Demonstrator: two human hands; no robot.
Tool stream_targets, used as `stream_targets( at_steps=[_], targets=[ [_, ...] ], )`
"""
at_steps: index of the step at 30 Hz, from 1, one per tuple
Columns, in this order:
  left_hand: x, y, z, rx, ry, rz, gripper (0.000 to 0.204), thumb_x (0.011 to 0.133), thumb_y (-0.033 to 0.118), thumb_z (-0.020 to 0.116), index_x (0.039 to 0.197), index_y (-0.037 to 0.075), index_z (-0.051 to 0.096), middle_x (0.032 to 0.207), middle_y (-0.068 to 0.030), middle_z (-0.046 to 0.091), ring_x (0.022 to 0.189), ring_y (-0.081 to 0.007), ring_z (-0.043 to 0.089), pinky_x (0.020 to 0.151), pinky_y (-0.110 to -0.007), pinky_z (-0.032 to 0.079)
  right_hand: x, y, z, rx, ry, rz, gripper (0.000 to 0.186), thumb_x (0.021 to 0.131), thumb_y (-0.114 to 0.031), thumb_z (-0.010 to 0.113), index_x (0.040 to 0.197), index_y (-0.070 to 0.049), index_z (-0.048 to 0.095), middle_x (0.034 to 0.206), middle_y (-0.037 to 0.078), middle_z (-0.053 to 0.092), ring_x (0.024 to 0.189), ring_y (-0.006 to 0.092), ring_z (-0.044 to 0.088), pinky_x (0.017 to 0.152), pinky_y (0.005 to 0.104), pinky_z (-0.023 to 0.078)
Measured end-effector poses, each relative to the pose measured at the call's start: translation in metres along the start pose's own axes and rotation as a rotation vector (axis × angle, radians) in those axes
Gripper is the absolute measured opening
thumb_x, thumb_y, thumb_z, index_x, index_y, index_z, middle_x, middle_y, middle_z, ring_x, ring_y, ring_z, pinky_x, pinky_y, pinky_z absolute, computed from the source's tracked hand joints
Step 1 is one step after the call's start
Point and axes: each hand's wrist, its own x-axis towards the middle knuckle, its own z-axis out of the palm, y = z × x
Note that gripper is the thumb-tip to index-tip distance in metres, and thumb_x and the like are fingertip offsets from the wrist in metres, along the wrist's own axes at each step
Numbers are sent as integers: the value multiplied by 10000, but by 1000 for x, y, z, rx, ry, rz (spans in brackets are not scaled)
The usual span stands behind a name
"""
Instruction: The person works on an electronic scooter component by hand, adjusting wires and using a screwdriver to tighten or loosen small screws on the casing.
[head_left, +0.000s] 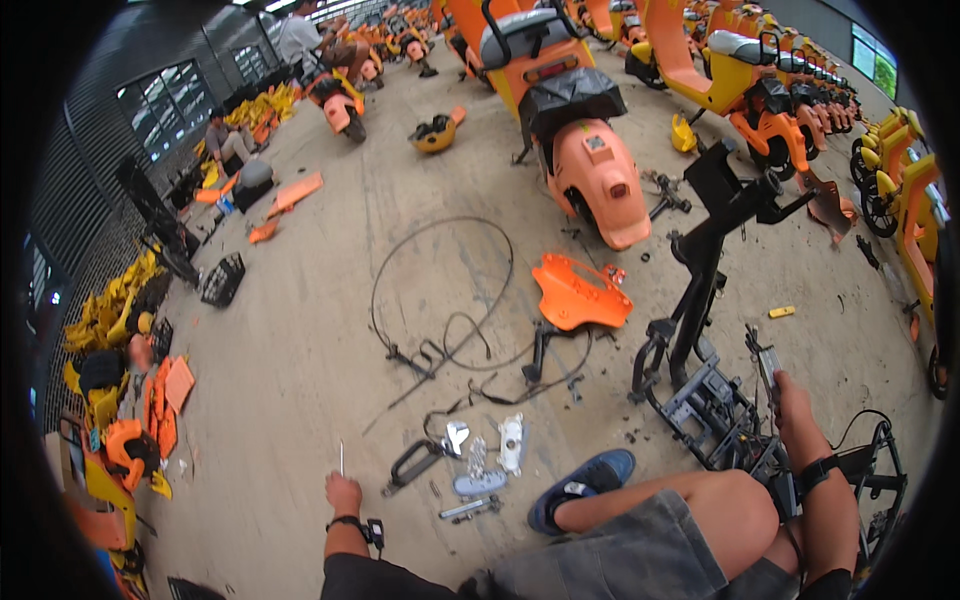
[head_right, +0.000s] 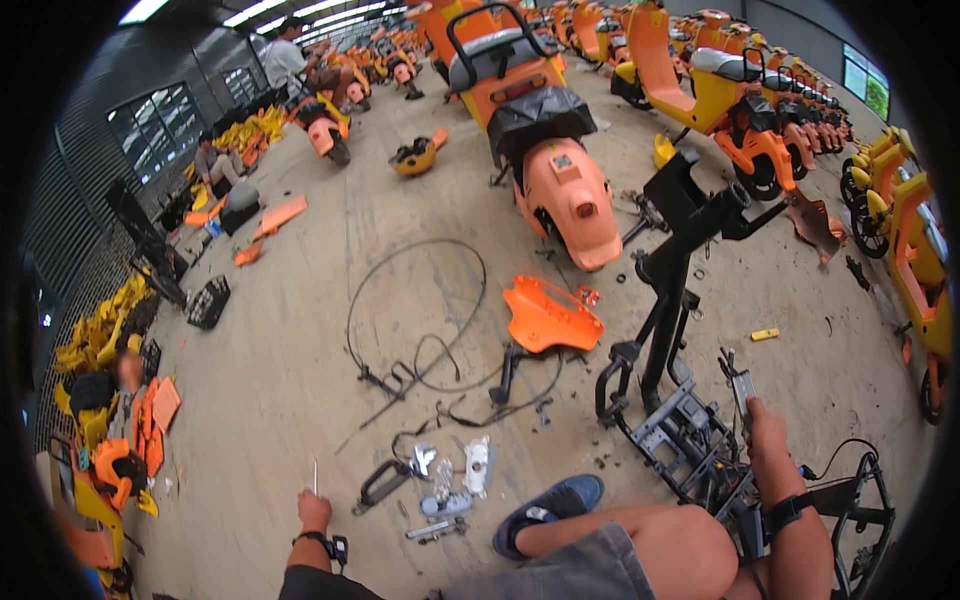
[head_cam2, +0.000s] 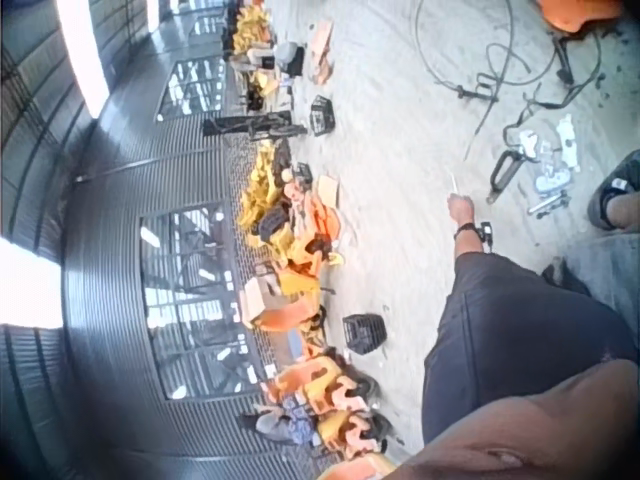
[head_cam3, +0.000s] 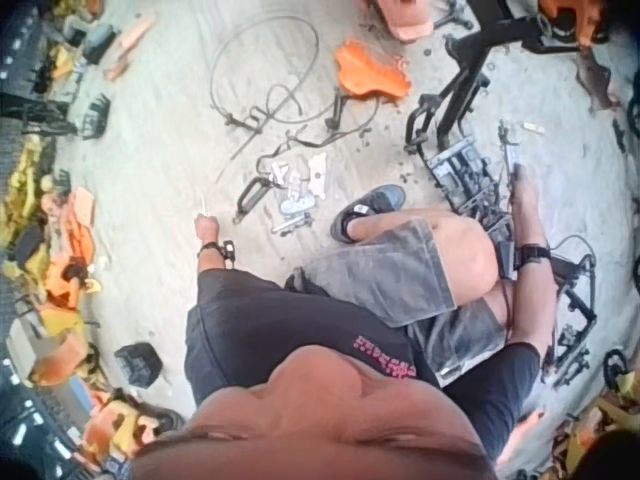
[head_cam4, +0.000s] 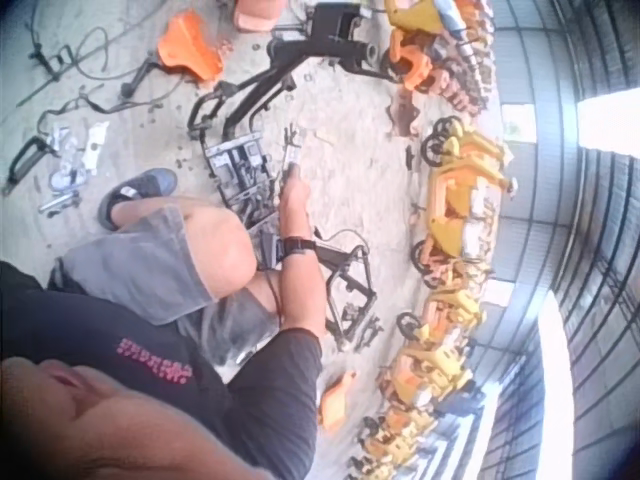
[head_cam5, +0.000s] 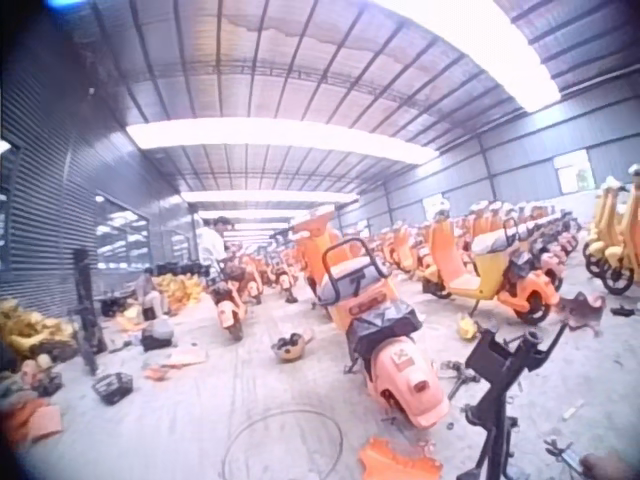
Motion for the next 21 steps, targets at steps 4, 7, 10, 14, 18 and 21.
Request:
stream_targets(
  at_steps=[4,7,10,14,18,21],
  targets=[
    [13,10,0,-7,-110,-70,402,815,196,615,1158,12,517,1215,-212,521,1115,-387,561,920,-465,491,-19,8,-1,-73,122,-6,378,831,-442,649,653,-140,508,512,-13,418,380,124,353,371,306,238],
    [20,15,4,-4,-164,-85,386,818,163,593,1156,-3,507,1188,-231,539,1076,-397,587,893,-460,509,-35,7,-4,-105,85,-13,392,825,-426,661,685,-81,537,529,14,447,396,142,390,376,325,264],
    [34,15,11,6,-121,-102,361,824,131,596,1151,7,508,1154,-213,563,1024,-373,620,852,-434,533,-47,11,-11,-167,106,-8,451,794,-416,700,791,15,567,637,83,532,451,172,445,412,353,326],
    [59,-13,43,-153,-42,-224,358,801,144,618,1112,-14,538,1091,-242,629,999,-399,637,850,-438,532,-94,-1,-16,-251,75,-19,454,801,-395,691,774,47,591,630,95,540,470,198,470,440,366,352],
    [33,8,-5,-139,-287,-164,347,752,206,631,995,-41,648,1014,-261,672,1003,-390,643,869,-449,514,-120,6,-39,-289,4,-76,453,806,-377,678,782,70,604,616,100,534,476,213,474,450,371,344],
    [51,-30,51,-141,-236,-134,348,732,238,621,936,-34,693,980,-254,680,994,-369,651,870,-444,512,-122,20,-52,-290,17,-16,453,801,-372,675,786,76,606,614,111,535,465,215,469,447,368,339]
  ],
)
